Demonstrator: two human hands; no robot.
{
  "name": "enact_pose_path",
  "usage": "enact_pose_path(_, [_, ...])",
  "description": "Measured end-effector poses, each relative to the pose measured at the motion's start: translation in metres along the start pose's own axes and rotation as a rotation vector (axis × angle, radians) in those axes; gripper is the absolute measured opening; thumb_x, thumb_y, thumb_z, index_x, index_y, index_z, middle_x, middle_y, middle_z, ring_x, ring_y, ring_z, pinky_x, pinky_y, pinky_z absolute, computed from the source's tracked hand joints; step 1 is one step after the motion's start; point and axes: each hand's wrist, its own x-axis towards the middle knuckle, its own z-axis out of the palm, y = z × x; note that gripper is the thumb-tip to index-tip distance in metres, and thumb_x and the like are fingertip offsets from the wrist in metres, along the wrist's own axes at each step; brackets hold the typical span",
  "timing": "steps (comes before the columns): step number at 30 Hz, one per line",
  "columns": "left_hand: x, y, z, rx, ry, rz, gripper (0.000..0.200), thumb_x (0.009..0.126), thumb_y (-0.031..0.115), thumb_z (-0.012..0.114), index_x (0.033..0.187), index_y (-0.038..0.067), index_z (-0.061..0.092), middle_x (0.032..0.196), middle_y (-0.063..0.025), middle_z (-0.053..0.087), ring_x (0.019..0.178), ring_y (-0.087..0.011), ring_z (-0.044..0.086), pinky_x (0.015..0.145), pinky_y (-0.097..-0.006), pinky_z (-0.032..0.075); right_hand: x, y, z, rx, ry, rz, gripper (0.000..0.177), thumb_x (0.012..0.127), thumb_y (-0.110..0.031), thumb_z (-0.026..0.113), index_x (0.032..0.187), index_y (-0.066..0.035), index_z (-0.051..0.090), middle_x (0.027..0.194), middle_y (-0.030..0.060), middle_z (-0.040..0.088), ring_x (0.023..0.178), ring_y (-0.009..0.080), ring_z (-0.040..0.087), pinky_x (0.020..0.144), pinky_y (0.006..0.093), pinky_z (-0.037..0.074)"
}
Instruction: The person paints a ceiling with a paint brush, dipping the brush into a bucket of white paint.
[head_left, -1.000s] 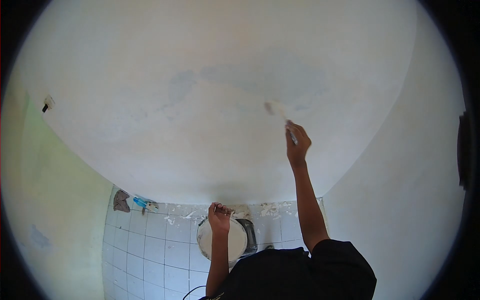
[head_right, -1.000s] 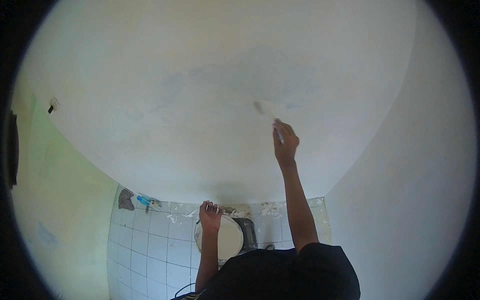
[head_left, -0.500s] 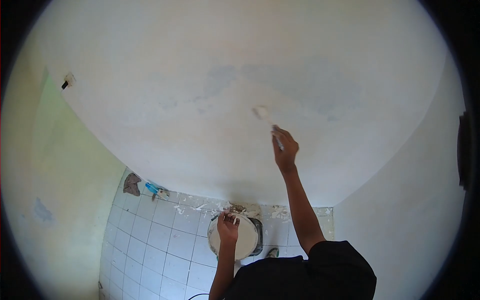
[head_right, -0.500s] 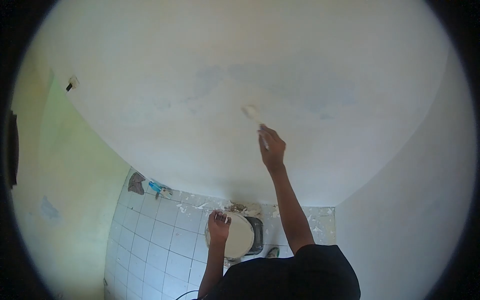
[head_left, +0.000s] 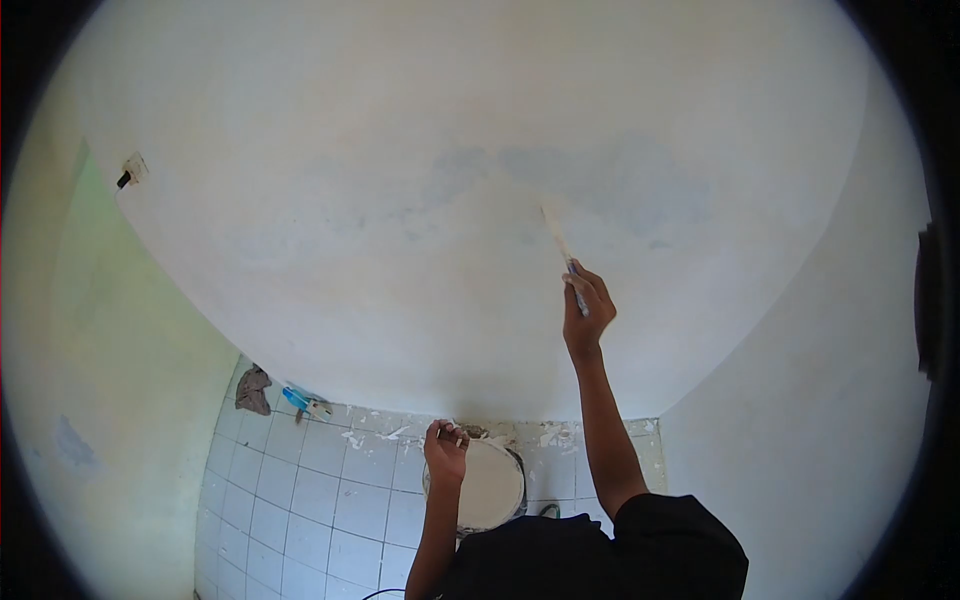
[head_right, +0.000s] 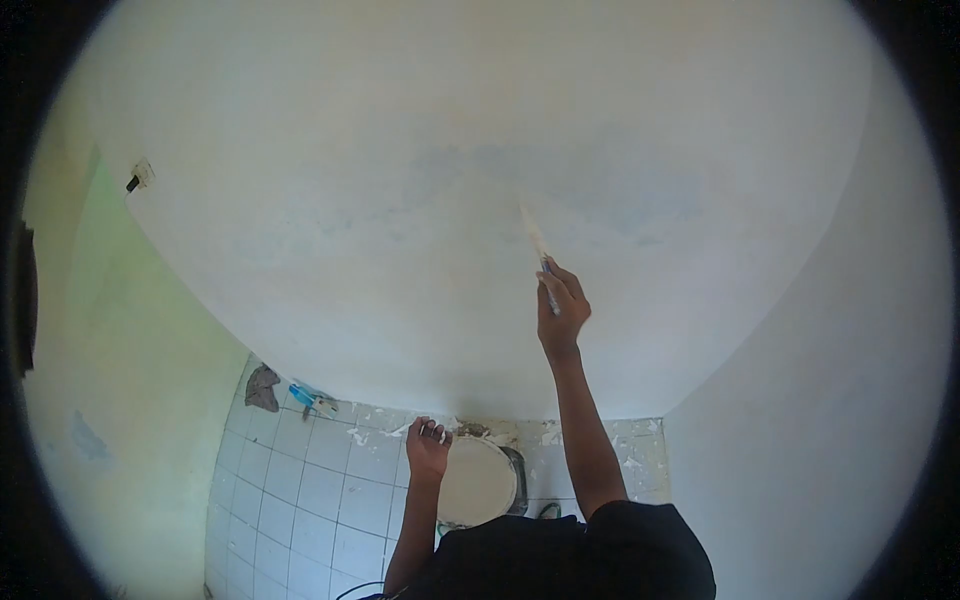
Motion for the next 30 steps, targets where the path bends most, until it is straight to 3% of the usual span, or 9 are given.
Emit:
enact_pose_path(3, [-0.001,0.008,-0.003,-0.044,-0.009,-0.022,0.015,0.094,0.027,0.059,0.086,0.015,0.059,0.079,0.0031,0.057,0.077,-0.0146,0.056,0.077,-0.0345,0.046,-0.015,0.001,-0.014,0.150,0.074,0.135,0.015,0.082,0.015,0.062,0.089,0.003,0.067,0.096,0.0172,0.069,0.096,0.0267,0.070,0.075,0.0344,0.061])
enact_pose_path(6, [-0.001,0.015,-0.008,-0.050,-0.016,0.001,0.014,0.094,0.027,0.059,0.086,0.015,0.059,0.079,0.0029,0.057,0.077,-0.0148,0.055,0.076,-0.0349,0.046,-0.024,0.001,-0.028,0.421,0.190,0.426,0.012,0.084,0.014,0.059,0.089,0.005,0.065,0.096,0.0177,0.067,0.094,0.0271,0.069,0.077,0.0406,0.064])
enact_pose_path(9, [0.001,0.021,-0.013,-0.067,-0.002,0.014,0.014,0.094,0.027,0.058,0.087,0.015,0.059,0.079,0.0028,0.057,0.076,-0.0151,0.055,0.076,-0.0350,0.046,-0.035,0.010,-0.043,0.585,0.296,0.579,0.011,0.085,0.009,0.060,0.095,0.006,0.065,0.098,0.0182,0.068,0.093,0.0262,0.069,0.077,0.0386,0.063])
enact_pose_path(14, [0.005,0.029,-0.013,-0.063,0.005,0.034,0.012,0.093,0.027,0.059,0.089,0.016,0.057,0.082,0.0034,0.054,0.079,-0.0145,0.052,0.076,-0.0361,0.044,-0.068,0.008,-0.034,0.571,0.234,0.726,0.013,0.085,0.010,0.057,0.095,0.007,0.065,0.100,0.0190,0.067,0.093,0.0254,0.068,0.075,0.0380,0.063])
enact_pose_path(17, [0.004,0.030,-0.014,-0.075,-0.008,0.033,0.012,0.093,0.027,0.059,0.088,0.016,0.057,0.081,0.0033,0.054,0.079,-0.0145,0.052,0.076,-0.0363,0.044,-0.082,-0.011,0.005,0.680,0.071,0.685,0.013,0.082,0.010,0.061,0.094,0.008,0.066,0.097,0.0203,0.068,0.086,0.0252,0.069,0.074,0.0363,0.063])
enact_pose_path(21, [0.004,0.029,-0.017,-0.082,-0.031,0.043,0.014,0.093,0.028,0.060,0.087,0.015,0.058,0.079,0.0034,0.054,0.078,-0.0147,0.052,0.075,-0.0371,0.045,-0.060,-0.030,0.077,0.500,-0.216,0.356,0.011,0.084,0.004,0.068,0.094,0.005,0.069,0.091,0.0139,0.071,0.077,0.0178,0.068,0.070,0.0278,0.054])
enact_pose_path(23, [-0.001,0.033,-0.017,-0.079,-0.023,0.058,0.015,0.093,0.028,0.059,0.087,0.015,0.058,0.078,0.0036,0.054,0.078,-0.0150,0.053,0.076,-0.0374,0.045,-0.033,-0.038,0.107,0.441,-0.270,0.212,0.011,0.083,0.002,0.070,0.094,0.002,0.069,0.089,0.0123,0.071,0.075,0.0187,0.067,0.069,0.0270,0.051])
enact_pose_path(27, [-0.003,0.046,-0.025,-0.092,-0.020,0.075,0.015,0.094,0.028,0.059,0.086,0.016,0.057,0.079,0.0038,0.054,0.079,-0.0151,0.053,0.078,-0.0376,0.044,0.010,-0.040,0.136,0.366,-0.297,0.066,0.013,0.082,0.005,0.069,0.095,0.001,0.069,0.092,0.0137,0.071,0.081,0.0237,0.069,0.070,0.0292,0.053])
enact_pose_path(30, [-0.002,0.064,-0.037,-0.098,-0.012,0.098,0.016,0.093,0.030,0.060,0.086,0.016,0.057,0.079,0.0040,0.054,0.080,-0.0151,0.052,0.080,-0.0386,0.044,0.033,-0.051,0.124,0.058,0.002,-0.148,0.015,0.082,0.009,0.066,0.093,-0.001,0.068,0.098,0.0159,0.071,0.093,0.0280,0.070,0.076,0.0341,0.057])
